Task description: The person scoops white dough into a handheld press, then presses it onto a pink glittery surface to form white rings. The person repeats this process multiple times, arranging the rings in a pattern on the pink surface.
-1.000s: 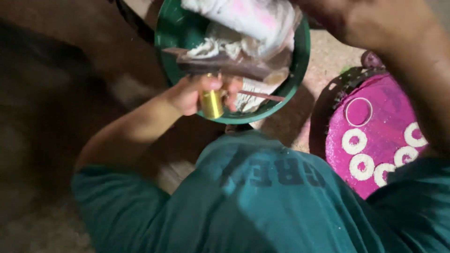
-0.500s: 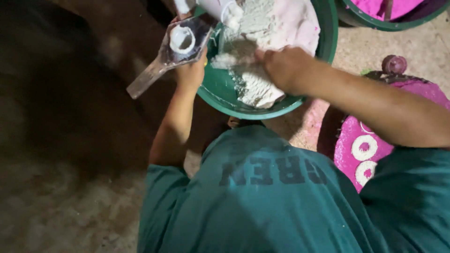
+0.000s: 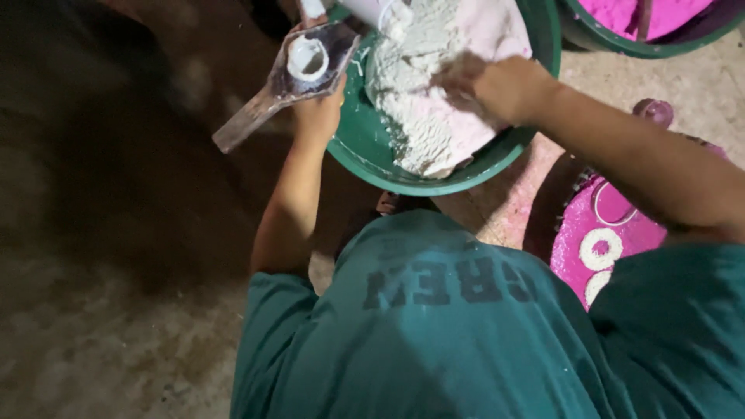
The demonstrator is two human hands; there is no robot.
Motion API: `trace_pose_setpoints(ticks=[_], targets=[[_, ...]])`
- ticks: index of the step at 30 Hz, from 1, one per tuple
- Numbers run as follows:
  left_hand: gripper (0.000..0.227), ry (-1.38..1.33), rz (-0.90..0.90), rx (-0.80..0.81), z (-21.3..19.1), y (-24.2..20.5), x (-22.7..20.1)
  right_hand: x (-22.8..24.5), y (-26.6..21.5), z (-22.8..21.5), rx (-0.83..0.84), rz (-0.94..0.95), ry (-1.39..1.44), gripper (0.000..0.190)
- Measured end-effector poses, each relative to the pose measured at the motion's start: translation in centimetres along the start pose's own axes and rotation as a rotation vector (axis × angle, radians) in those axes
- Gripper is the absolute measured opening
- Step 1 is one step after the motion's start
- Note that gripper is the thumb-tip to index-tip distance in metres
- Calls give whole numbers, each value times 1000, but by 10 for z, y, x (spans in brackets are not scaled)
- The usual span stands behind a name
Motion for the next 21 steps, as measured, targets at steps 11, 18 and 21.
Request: trace_pose_setpoints(ticks=[11,18,21], targets=[[63,582,809,116,33,2,-94,-33,-122,-19,152,-62,474,59],[77,873,447,544,112,-16,-119,-47,-183,-134,1,290,42,37],[66,740,707,597,148,-29,-115,-4,-154,-144,-145,194,-70,25]])
Point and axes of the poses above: each hand's wrist, its own y-axis towards the middle knuckle, its own z-axis out of the palm, x = y × z, the point moved 5 cm from there along y, towards the middle knuckle, and after that the axes turned 4 degrees about z, right-handed, at the moved point
